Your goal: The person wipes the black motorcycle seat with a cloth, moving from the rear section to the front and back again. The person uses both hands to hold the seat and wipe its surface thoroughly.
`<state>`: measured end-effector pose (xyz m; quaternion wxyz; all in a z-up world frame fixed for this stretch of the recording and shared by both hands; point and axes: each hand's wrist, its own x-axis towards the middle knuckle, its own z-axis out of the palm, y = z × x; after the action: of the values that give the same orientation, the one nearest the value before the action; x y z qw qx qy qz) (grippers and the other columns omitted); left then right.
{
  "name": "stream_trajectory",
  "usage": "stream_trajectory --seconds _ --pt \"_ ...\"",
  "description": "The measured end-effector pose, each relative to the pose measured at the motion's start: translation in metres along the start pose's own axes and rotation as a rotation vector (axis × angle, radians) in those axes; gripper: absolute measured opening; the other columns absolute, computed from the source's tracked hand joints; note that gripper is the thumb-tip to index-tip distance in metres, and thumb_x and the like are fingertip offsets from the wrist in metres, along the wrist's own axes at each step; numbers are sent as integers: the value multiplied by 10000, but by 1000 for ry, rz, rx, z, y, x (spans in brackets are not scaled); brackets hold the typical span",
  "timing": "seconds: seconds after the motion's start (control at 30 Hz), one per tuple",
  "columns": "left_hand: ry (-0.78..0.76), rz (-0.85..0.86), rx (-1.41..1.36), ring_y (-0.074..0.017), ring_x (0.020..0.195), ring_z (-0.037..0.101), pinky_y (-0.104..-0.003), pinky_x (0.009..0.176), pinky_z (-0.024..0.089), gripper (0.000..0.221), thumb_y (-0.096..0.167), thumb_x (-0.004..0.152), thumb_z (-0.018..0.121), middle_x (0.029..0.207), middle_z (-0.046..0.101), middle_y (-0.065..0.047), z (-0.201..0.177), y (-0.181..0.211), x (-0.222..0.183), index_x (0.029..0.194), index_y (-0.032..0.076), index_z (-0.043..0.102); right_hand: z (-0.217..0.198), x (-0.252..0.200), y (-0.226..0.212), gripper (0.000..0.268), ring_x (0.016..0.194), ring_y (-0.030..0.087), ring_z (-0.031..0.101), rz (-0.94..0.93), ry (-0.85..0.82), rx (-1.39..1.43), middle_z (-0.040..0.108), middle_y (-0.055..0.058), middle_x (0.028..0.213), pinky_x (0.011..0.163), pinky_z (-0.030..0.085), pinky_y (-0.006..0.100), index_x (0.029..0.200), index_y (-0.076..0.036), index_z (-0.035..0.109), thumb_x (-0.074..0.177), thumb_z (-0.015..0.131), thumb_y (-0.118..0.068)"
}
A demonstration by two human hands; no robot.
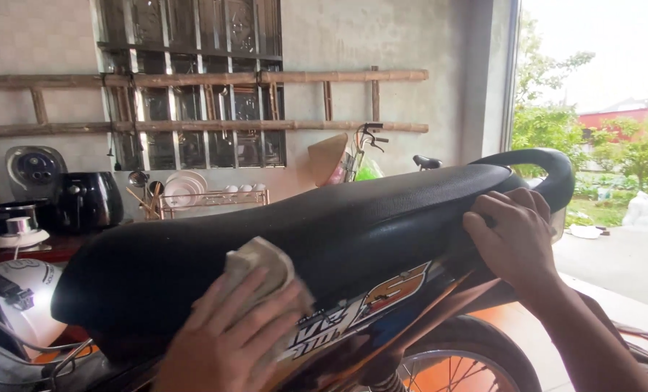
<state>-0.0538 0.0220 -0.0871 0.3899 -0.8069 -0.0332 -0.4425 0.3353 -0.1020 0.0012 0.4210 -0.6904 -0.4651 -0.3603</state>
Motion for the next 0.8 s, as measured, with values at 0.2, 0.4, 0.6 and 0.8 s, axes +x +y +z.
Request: stream_trajectory --seconds 0.2,0.4,0.6,0.8 --pt "201 45 -202 -342 1437 477 -574 1222 292 304 189 926 652 1401 655 -48 28 46 121 1201 120 762 -7 -1 -4 342 1107 210 511 92 -70 -11 681 -34 776 1153 320 432 702 -115 651 917 505 -337" --pt "196 44 -197 -312 1473 496 -528 1287 231 360 272 946 660 1417 673 -1 41 42 123 1288 186 730 -8 8 11 427 1140 210 561 -44 -153 -115 684 36 751 1187 308 409 709 -109 621 964 495 -428" --pt "85 168 -203 -329 1457 459 -522 1203 307 283 231 1012 648 1496 596 -41 -19 -3 40 1256 122 742 -7 5 12 397 1068 249 600 -98 -58 -126 683 51 716 1194 317 409 681 -97 647 940 507 -364" --pt "58 124 -68 -377 1421 482 -610 1151 375 419 293 964 669 1531 552 -5 -6 -18 -32 1377 222 665 -21 7 -15 576 1075 158 705 -103 -223 -382 821 -106 847 1275 303 409 679 -200 701 904 499 -690"
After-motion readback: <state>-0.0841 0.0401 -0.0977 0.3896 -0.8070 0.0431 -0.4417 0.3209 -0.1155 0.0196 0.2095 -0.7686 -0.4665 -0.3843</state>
